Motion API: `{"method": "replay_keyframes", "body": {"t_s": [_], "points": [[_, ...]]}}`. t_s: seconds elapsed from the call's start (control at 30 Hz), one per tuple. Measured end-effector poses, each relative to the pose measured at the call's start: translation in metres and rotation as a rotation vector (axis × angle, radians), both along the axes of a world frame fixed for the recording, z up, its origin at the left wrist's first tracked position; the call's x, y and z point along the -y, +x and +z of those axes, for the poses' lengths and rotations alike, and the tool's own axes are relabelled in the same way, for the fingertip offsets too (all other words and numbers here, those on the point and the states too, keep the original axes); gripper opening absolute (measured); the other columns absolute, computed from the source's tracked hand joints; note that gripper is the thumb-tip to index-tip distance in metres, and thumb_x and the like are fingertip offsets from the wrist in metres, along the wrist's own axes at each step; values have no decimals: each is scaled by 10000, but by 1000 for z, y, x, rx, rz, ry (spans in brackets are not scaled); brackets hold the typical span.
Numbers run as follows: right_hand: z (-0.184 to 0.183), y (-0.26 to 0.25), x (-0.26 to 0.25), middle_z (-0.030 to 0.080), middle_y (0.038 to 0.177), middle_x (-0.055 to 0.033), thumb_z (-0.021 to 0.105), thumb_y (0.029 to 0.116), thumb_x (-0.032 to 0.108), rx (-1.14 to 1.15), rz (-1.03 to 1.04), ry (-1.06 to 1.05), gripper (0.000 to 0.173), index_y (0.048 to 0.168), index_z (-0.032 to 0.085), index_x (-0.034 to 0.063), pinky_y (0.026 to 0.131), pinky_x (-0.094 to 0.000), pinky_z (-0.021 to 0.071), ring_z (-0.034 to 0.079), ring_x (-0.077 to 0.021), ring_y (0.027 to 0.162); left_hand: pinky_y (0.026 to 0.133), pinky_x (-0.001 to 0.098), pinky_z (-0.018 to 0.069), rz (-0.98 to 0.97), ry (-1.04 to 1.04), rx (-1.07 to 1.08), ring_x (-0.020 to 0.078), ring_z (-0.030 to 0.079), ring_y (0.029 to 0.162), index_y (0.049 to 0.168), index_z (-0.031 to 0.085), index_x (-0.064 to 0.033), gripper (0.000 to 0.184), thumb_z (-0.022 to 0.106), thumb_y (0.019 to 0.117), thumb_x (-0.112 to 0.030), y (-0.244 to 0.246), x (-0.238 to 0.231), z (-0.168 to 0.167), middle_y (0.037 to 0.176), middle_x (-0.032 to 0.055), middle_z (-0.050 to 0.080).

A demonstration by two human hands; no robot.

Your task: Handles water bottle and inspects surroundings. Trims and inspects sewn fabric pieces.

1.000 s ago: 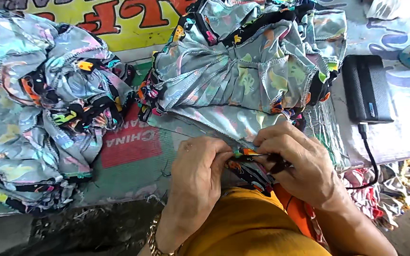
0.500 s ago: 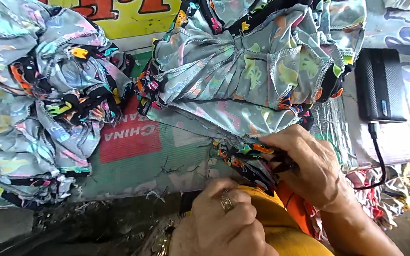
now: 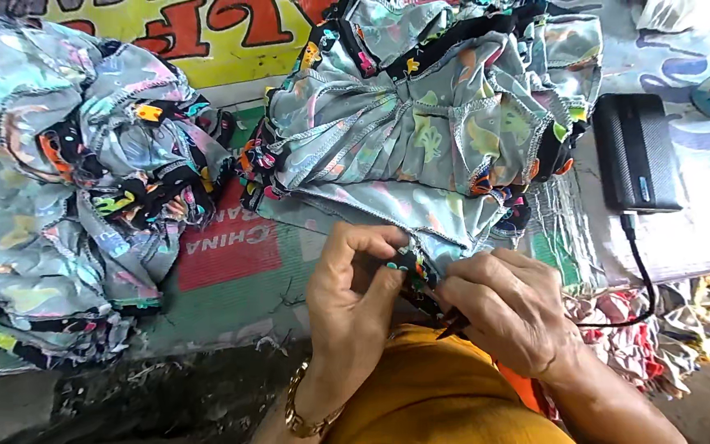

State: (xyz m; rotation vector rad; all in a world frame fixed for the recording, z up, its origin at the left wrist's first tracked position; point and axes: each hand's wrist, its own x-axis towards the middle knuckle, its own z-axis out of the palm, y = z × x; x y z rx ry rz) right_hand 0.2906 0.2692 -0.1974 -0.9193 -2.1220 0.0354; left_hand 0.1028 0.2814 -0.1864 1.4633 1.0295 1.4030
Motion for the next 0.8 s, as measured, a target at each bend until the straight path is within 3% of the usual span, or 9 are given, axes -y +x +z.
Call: {"method": "replay_keyframes", "body": {"t_s": [0.07, 0.23, 0.37, 0.47, 0.57, 0.63, 0.73, 0.8], "points": [[-1, -3, -1, 684, 853, -111, 561, 1030, 128, -5, 13, -16, 104, 1011, 639, 61, 541, -299, 426, 603, -195, 659, 766, 240, 611, -38, -97, 168, 76, 705, 884, 1055, 624, -155, 152, 670, 956, -49, -1, 0, -1, 1026, -8, 715], [-3, -4, -4, 715, 845, -96, 561, 1033, 127, -10, 64, -108, 129, 993, 666, 63, 566, -297, 469, 659, -182, 698, 801, 258, 608, -55, -134, 265, 77, 700, 887, 1051, 639, -167, 131, 657, 970, -65, -3, -2, 0, 987, -11, 700], [-4, -3, -2, 654, 801, -69, 607, 1042, 249, -152, 14, -118, 204, 970, 618, 58, 598, -220, 479, 624, -111, 701, 812, 273, 613, -77, -145, 318, 89, 705, 884, 1059, 637, -158, 154, 634, 977, -28, -3, -2, 0, 969, 0, 693], [-5, -4, -2, 629, 859, -64, 661, 1013, 343, -199, -41, -99, 291, 1041, 573, 67, 617, -188, 475, 608, -86, 727, 814, 289, 615, -87, -177, 365, 103, 707, 877, 1057, 636, -145, 149, 628, 979, -19, -2, -2, 1, 961, 16, 692], [-8, -7, -3, 633, 921, -60, 702, 965, 456, -202, -50, -101, 436, 1142, 538, 94, 613, -213, 489, 619, -99, 752, 827, 286, 611, -90, -215, 437, 95, 708, 879, 1047, 645, -148, 146, 628, 979, -20, -2, -3, 3, 952, 16, 699], [-7, -8, -2, 631, 925, -69, 690, 984, 410, -205, -41, -86, 383, 1130, 553, 83, 616, -211, 487, 618, -100, 752, 810, 281, 613, -99, -257, 507, 94, 712, 862, 1044, 656, -148, 145, 632, 975, -23, -2, -3, 4, 946, 26, 707], [-2, -8, -3, 642, 931, -65, 652, 1020, 234, -221, -67, -38, 182, 1081, 594, 73, 663, -173, 501, 628, -77, 786, 805, 279, 614, -117, -293, 555, 94, 714, 865, 1052, 669, -153, 148, 644, 969, -33, -2, -4, 4, 967, 30, 711], [1, -9, -7, 657, 972, -69, 660, 1007, 173, -179, -80, -21, 152, 1126, 624, 85, 674, -192, 511, 643, -97, 822, 809, 278, 614, -132, -302, 561, 92, 713, 866, 1048, 673, -149, 145, 658, 962, -34, -2, -3, 3, 968, 26, 710]]}}
